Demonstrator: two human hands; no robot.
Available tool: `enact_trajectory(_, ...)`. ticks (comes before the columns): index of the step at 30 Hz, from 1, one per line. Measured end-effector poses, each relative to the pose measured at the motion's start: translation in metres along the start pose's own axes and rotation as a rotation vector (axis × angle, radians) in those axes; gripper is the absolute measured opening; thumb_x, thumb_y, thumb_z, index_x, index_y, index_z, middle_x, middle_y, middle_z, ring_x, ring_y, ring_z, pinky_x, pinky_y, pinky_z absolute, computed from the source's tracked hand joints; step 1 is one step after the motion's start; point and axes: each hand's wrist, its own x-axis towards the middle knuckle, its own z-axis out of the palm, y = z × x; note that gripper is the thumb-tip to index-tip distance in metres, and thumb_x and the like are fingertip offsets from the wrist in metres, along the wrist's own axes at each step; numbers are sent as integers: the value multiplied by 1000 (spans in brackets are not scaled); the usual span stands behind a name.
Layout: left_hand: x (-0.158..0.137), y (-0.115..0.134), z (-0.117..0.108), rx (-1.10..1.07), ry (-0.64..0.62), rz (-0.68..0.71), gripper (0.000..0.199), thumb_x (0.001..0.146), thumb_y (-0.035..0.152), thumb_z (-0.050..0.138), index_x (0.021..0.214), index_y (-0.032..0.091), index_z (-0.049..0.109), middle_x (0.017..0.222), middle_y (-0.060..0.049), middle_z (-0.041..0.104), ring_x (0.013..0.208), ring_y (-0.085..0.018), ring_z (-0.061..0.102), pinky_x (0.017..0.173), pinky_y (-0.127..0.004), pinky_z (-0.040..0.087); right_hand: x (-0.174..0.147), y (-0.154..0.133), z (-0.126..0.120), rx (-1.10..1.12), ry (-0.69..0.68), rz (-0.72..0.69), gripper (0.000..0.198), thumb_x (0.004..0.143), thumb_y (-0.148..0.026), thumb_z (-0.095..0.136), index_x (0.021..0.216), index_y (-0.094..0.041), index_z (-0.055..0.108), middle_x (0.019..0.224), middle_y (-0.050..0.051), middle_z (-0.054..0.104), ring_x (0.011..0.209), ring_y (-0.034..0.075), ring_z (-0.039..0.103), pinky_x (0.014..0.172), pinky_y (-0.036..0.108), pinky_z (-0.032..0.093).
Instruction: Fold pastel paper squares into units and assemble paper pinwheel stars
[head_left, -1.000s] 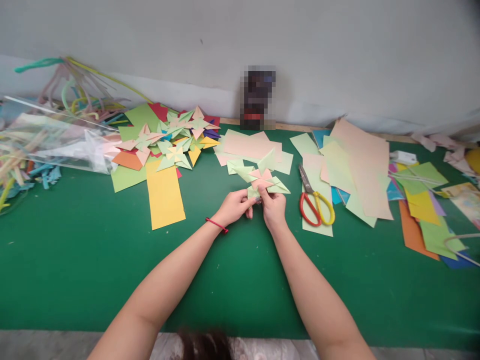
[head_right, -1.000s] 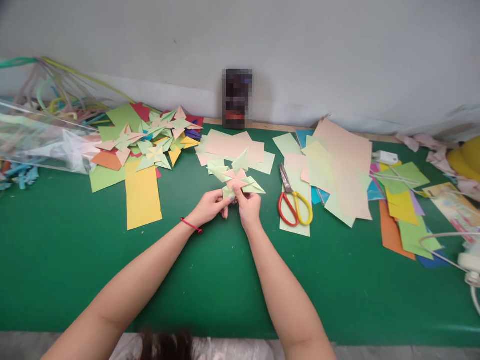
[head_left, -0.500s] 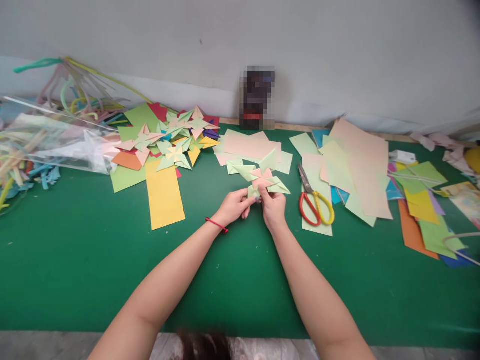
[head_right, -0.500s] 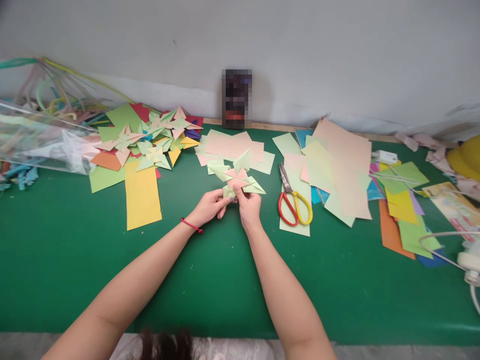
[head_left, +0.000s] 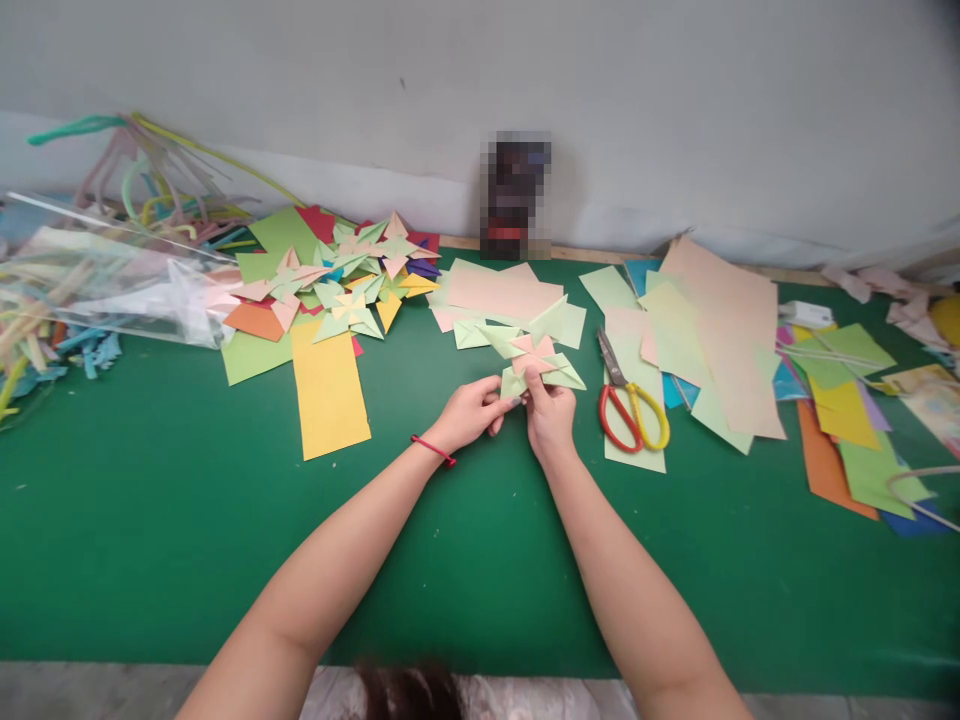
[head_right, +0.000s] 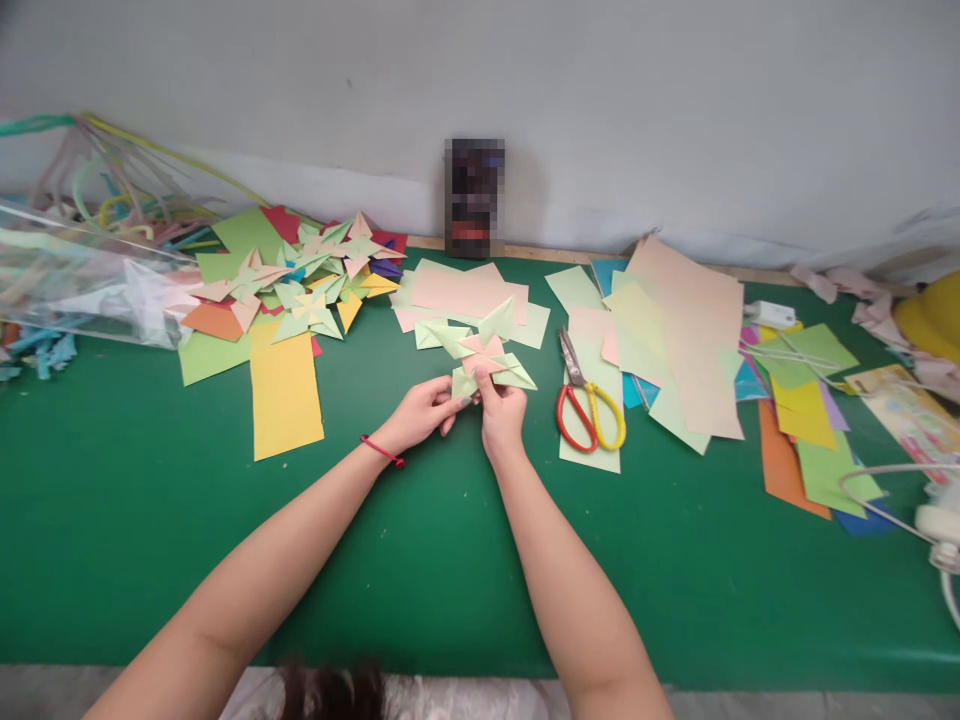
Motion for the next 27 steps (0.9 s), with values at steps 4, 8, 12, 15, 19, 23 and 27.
enact_trajectory(4,-1,2,0,-10,0,0,27,82,42,49,88,16,55,45,7,47,38,-7,42,43,-17,33,0,0,0,-22,3,1,34,66,-45,67,59,-15,51,52,-4,48,48,8,41,47,23,35)
enact_trajectory(8,-1,4,0,-17,1,-1,28,82,45,49,87,18,54,43,8,48,38,-8,45,47,-18,38,0,0,0,1,3,-4,33,66,-44,67,60,-15,52,53,-4,48,48,7,41,46,22,34)
enact_trajectory(12,0,3,2,-68,31,-15,36,84,51,42,81,17,54,47,4,53,44,-10,53,52,-21,43,-1,-3,0,-40,-16,-4,32,66,-43,67,60,-15,53,54,-3,50,49,8,42,47,22,35)
enact_trajectory(15,2,1,2,-151,77,-29,39,83,53,41,78,16,53,53,3,54,45,-11,53,48,-22,44,-3,-7,0,-120,-75,-24,30,66,-42,67,60,-14,56,52,-3,51,48,8,43,46,22,35)
enact_trajectory(19,6,-2,1,-234,204,7,35,79,49,52,85,15,57,72,-1,61,60,-12,57,51,-21,47,-6,-10,0,-186,-112,-32,29,66,-40,68,62,-13,59,49,-3,51,46,8,42,44,22,35)
enact_trajectory(23,8,-2,-2,-314,210,1,36,75,46,58,91,14,60,83,-4,64,71,-14,59,56,-22,49,-5,-8,1,-154,-91,-24,30,65,-42,68,61,-13,58,49,-3,50,45,8,41,44,22,34)
enact_trajectory(27,8,0,-4,-330,222,-14,34,71,46,62,79,13,59,76,-3,64,67,-13,58,55,-22,49,-4,-6,0,-158,-79,-26,31,64,-42,68,60,-13,58,49,-3,51,45,8,42,44,22,34)
